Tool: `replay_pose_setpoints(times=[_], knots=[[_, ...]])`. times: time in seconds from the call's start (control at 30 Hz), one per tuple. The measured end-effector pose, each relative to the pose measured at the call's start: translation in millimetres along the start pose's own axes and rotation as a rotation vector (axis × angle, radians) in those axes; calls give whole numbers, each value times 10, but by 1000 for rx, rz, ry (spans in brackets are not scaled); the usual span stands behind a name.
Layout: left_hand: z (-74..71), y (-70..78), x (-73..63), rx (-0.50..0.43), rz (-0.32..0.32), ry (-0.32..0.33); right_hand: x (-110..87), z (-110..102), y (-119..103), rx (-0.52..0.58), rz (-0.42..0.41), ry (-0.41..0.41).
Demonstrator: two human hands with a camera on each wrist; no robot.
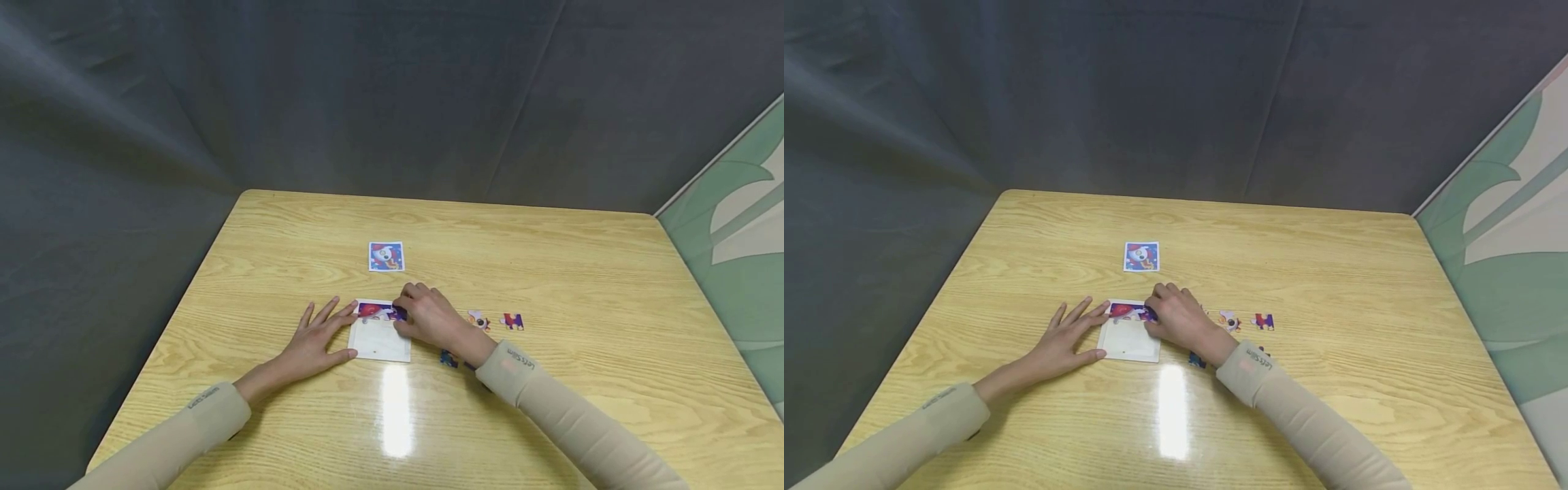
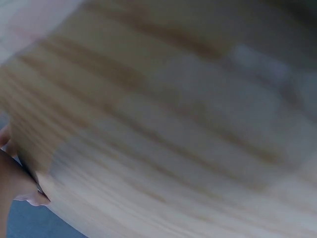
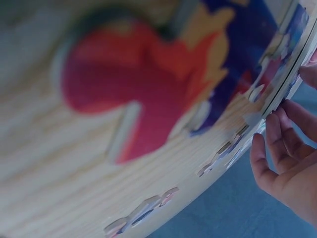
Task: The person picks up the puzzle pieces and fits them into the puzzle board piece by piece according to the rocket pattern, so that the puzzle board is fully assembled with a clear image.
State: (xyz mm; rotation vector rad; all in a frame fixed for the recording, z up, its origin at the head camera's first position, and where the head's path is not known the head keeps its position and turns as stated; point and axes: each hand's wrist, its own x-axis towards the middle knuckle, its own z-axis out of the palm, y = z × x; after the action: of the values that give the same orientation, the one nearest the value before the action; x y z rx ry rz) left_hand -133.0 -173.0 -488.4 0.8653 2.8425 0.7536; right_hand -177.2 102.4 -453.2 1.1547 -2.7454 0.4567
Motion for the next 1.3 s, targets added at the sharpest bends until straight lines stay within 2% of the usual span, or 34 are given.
replay_pose_setpoints(times=[1.0,1.3], knots=[[9,-9,14,14,-11,1,-9,7,-14,2,6,28],[15,-5,3,24,-9,-3,-13,5,-18,17,18,0]])
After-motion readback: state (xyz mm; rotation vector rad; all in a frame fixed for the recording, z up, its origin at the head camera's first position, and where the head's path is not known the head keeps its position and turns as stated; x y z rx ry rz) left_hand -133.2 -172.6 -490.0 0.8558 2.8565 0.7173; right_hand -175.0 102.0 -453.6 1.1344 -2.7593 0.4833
